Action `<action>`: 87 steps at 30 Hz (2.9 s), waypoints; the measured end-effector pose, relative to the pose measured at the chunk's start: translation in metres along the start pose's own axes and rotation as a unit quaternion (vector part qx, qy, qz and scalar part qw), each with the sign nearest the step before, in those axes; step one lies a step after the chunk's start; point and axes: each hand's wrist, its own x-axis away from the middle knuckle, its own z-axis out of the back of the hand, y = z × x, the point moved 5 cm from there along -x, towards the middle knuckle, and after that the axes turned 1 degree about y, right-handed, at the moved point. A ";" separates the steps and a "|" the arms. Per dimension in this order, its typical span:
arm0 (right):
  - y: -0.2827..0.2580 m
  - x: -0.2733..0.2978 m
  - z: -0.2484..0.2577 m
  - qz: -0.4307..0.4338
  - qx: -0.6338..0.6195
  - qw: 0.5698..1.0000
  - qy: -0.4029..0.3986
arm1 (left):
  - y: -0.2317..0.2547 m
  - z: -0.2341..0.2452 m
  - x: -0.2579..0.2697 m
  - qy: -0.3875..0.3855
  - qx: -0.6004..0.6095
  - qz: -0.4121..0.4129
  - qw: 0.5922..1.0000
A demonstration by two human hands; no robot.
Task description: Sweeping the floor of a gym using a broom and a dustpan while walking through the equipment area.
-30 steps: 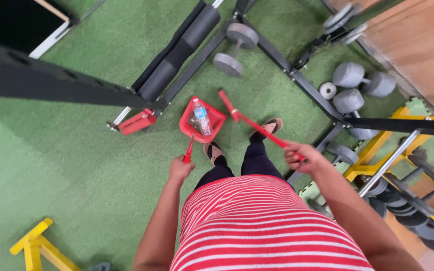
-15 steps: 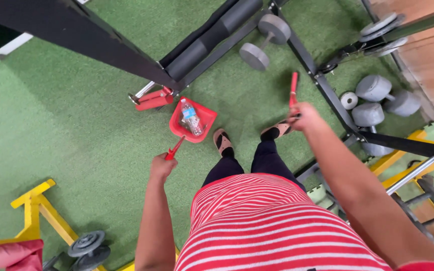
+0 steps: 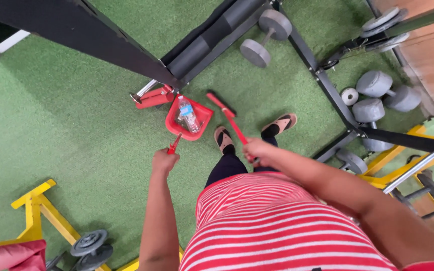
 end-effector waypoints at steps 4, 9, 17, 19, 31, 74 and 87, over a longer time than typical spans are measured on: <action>-0.026 0.063 0.025 -0.067 -0.017 0.997 -0.042 | -0.004 0.002 -0.009 -0.012 -0.004 -0.015 1.000; -0.039 0.080 0.063 -0.079 -0.230 0.953 -0.181 | -0.022 0.017 -0.009 -0.012 -0.012 -0.024 1.000; -0.086 0.029 0.092 0.044 -0.152 0.987 0.002 | -0.093 0.032 -0.003 -0.049 0.148 -0.006 0.988; -0.090 -0.009 0.084 0.073 -0.169 0.983 0.024 | -0.099 0.034 -0.005 -0.060 0.179 -0.003 0.982; -0.004 -0.012 -0.053 0.067 0.103 0.991 0.047 | -0.065 0.033 -0.003 -0.037 -0.006 0.006 0.999; 0.225 0.024 -0.119 0.073 -0.211 0.975 0.014 | -0.158 0.023 0.000 -0.072 -0.196 -0.177 0.962; 0.345 0.076 0.009 0.105 -0.495 0.862 0.027 | -0.263 0.089 0.015 -0.087 -0.078 -0.191 0.975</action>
